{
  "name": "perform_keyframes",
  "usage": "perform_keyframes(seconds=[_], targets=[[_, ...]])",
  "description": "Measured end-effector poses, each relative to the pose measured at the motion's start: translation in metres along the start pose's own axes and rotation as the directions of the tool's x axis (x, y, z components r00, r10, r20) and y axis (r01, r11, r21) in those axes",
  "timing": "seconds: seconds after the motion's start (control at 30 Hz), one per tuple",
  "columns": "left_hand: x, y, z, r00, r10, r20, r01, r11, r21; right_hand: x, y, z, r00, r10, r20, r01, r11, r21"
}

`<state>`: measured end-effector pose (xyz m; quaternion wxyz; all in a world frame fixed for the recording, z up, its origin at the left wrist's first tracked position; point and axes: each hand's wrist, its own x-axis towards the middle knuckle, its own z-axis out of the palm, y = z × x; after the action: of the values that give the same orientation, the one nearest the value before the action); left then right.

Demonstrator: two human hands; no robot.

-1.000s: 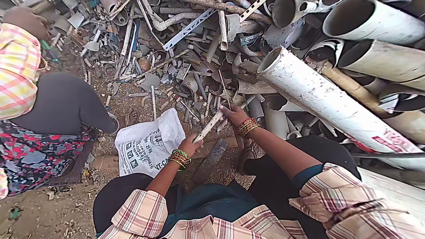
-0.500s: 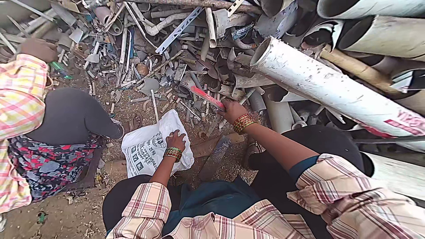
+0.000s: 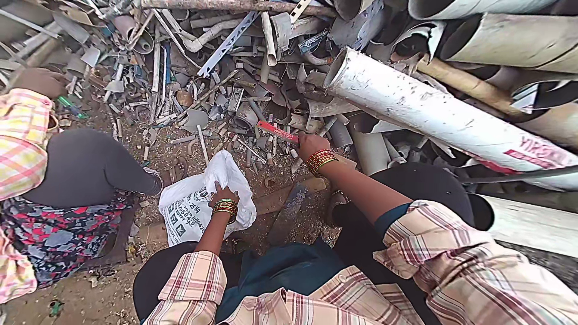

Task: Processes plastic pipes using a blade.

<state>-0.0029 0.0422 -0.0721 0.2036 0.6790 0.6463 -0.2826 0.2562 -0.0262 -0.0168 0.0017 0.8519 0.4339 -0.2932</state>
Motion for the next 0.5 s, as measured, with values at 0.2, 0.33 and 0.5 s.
perform_keyframes(seconds=[0.2, 0.33, 0.5], targets=[[-0.006, -0.008, -0.016, 1.000, -0.005, -0.010, 0.004, 0.999, -0.035, 0.000, -0.020, 0.016, 0.890, -0.432, 0.150, 0.371, 0.874, 0.313], [-0.007, -0.015, -0.028, 0.999, -0.007, -0.037, 0.004, 0.998, -0.069, 0.003, -0.019, 0.012, 0.899, -0.418, 0.135, 0.364, 0.882, 0.300], [-0.008, -0.021, -0.026, 0.999, -0.009, -0.046, 0.005, 0.995, -0.103, 0.005, -0.018, 0.019, 0.934, -0.320, 0.159, 0.290, 0.939, 0.186]])
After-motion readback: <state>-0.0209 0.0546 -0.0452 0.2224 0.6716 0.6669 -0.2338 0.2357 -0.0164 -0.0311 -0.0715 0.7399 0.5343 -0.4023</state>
